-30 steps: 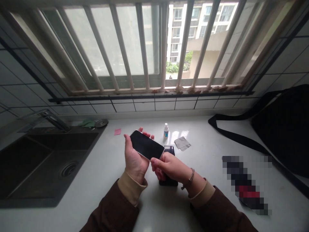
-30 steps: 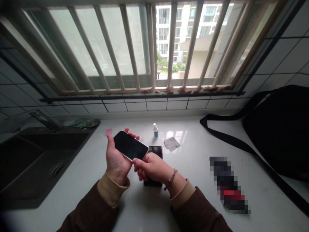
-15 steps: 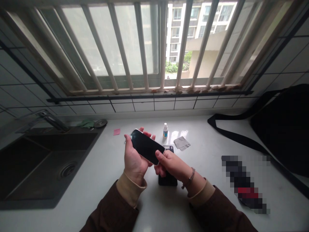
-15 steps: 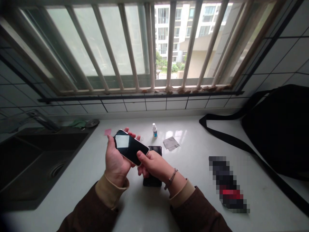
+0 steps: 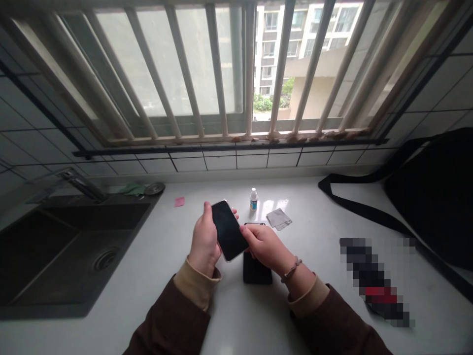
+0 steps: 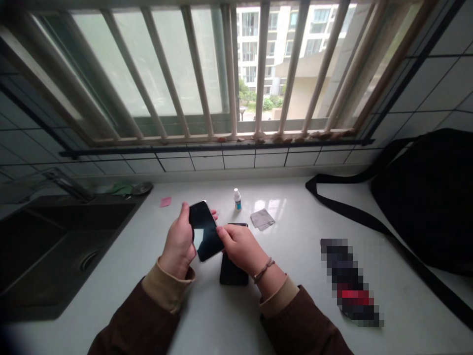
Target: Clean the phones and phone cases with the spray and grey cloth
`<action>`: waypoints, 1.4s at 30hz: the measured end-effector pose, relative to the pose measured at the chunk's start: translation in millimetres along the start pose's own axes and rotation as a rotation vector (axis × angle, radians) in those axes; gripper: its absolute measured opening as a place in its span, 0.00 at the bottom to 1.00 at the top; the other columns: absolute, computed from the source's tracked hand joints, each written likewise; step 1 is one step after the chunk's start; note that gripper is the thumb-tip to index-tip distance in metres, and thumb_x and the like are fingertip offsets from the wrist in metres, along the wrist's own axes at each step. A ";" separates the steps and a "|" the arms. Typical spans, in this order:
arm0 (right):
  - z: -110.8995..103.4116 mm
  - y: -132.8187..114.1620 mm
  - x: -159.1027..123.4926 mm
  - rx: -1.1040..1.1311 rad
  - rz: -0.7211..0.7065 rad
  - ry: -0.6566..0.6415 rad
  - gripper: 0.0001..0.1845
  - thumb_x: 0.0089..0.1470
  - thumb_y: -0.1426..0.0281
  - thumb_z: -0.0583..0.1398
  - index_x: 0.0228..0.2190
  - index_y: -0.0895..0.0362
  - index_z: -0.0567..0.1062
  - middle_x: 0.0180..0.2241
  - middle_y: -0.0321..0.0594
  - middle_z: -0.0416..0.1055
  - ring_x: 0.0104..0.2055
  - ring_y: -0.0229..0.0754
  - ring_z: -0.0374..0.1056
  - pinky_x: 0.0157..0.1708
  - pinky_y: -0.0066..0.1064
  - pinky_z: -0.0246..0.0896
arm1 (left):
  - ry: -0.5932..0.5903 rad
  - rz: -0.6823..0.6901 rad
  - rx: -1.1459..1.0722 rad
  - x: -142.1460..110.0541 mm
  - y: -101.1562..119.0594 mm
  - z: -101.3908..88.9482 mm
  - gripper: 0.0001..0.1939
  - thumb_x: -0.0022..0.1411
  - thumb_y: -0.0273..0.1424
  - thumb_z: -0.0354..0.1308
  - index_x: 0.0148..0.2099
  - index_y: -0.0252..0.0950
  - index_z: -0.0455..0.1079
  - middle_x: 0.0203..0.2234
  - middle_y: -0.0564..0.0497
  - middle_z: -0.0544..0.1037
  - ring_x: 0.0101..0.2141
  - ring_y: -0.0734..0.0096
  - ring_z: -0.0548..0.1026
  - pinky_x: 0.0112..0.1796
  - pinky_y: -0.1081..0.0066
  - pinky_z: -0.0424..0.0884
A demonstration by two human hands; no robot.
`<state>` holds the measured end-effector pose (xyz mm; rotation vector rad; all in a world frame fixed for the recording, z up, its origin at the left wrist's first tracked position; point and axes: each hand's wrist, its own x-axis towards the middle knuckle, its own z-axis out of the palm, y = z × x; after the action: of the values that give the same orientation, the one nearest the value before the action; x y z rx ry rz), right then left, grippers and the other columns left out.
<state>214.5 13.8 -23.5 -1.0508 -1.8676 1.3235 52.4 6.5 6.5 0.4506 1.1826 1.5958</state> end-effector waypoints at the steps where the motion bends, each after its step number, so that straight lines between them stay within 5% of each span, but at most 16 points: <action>1: 0.1 -1.3 -0.6 -0.041 -0.019 0.033 0.31 0.71 0.44 0.52 0.25 0.53 0.69 0.19 0.34 0.69 0.20 0.38 0.65 0.24 0.30 0.56 | -0.031 -0.021 0.047 4.3 -3.8 -3.0 0.32 0.68 0.59 0.58 0.48 0.31 0.77 0.33 0.40 0.84 0.32 0.58 0.83 0.36 0.60 0.80; 6: 3.0 -5.3 -2.6 -0.046 0.006 -0.002 0.21 0.72 0.54 0.54 0.30 0.51 0.69 0.18 0.30 0.67 0.18 0.39 0.68 0.24 0.30 0.59 | 0.028 0.215 0.329 14.0 -13.6 -14.7 0.28 0.58 0.53 0.71 0.49 0.37 0.73 0.33 0.49 0.80 0.30 0.66 0.78 0.34 0.69 0.73; 10: 5.5 -4.4 -3.7 -0.085 0.017 -0.095 0.17 0.71 0.60 0.57 0.29 0.51 0.68 0.15 0.30 0.68 0.18 0.39 0.67 0.24 0.29 0.57 | 0.035 0.294 0.672 13.3 -9.8 -18.4 0.34 0.46 0.47 0.80 0.50 0.39 0.72 0.37 0.47 0.79 0.39 0.56 0.78 0.45 0.61 0.72; 15: 5.9 -0.5 -3.8 -0.239 -0.074 -0.133 0.18 0.68 0.63 0.61 0.25 0.53 0.72 0.22 0.36 0.77 0.23 0.39 0.68 0.28 0.30 0.55 | 0.022 0.315 1.094 13.8 -11.4 -18.0 0.27 0.52 0.44 0.74 0.48 0.38 0.69 0.44 0.41 0.76 0.49 0.45 0.76 0.54 0.54 0.69; 24: -2.0 3.5 -0.5 -0.609 -0.102 0.111 0.20 0.71 0.65 0.58 0.26 0.54 0.75 0.26 0.41 0.78 0.28 0.42 0.69 0.29 0.32 0.50 | 0.008 0.314 1.511 5.2 -16.0 -15.6 0.23 0.63 0.43 0.66 0.52 0.34 0.67 0.48 0.36 0.71 0.43 0.49 0.80 0.49 0.59 0.73; 32: -23.0 2.9 1.6 -0.840 0.114 0.489 0.13 0.72 0.66 0.56 0.38 0.55 0.79 0.37 0.44 0.81 0.37 0.46 0.74 0.35 0.34 0.55 | 0.044 0.372 1.818 6.2 -22.4 -18.7 0.22 0.66 0.44 0.63 0.52 0.31 0.70 0.45 0.36 0.73 0.48 0.45 0.78 0.52 0.60 0.70; 36: -45.9 11.2 5.2 -0.953 0.247 0.576 0.13 0.72 0.69 0.55 0.45 0.58 0.80 0.45 0.52 0.79 0.48 0.53 0.74 0.45 0.38 0.62 | 0.044 0.416 1.859 7.2 -24.6 -21.3 0.22 0.67 0.44 0.61 0.52 0.30 0.71 0.45 0.35 0.73 0.50 0.43 0.76 0.52 0.59 0.69; 42: -62.8 28.5 8.3 -0.982 0.472 0.579 0.14 0.68 0.65 0.60 0.45 0.62 0.81 0.49 0.61 0.76 0.52 0.63 0.73 0.45 0.45 0.66 | 0.053 0.454 1.864 5.0 -22.9 -21.4 0.21 0.67 0.44 0.61 0.51 0.31 0.73 0.46 0.34 0.73 0.49 0.41 0.74 0.50 0.58 0.69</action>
<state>269.8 55.4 -30.7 -2.1771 -1.8259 0.1237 45.7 0.2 -23.9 1.8912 2.4639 0.2979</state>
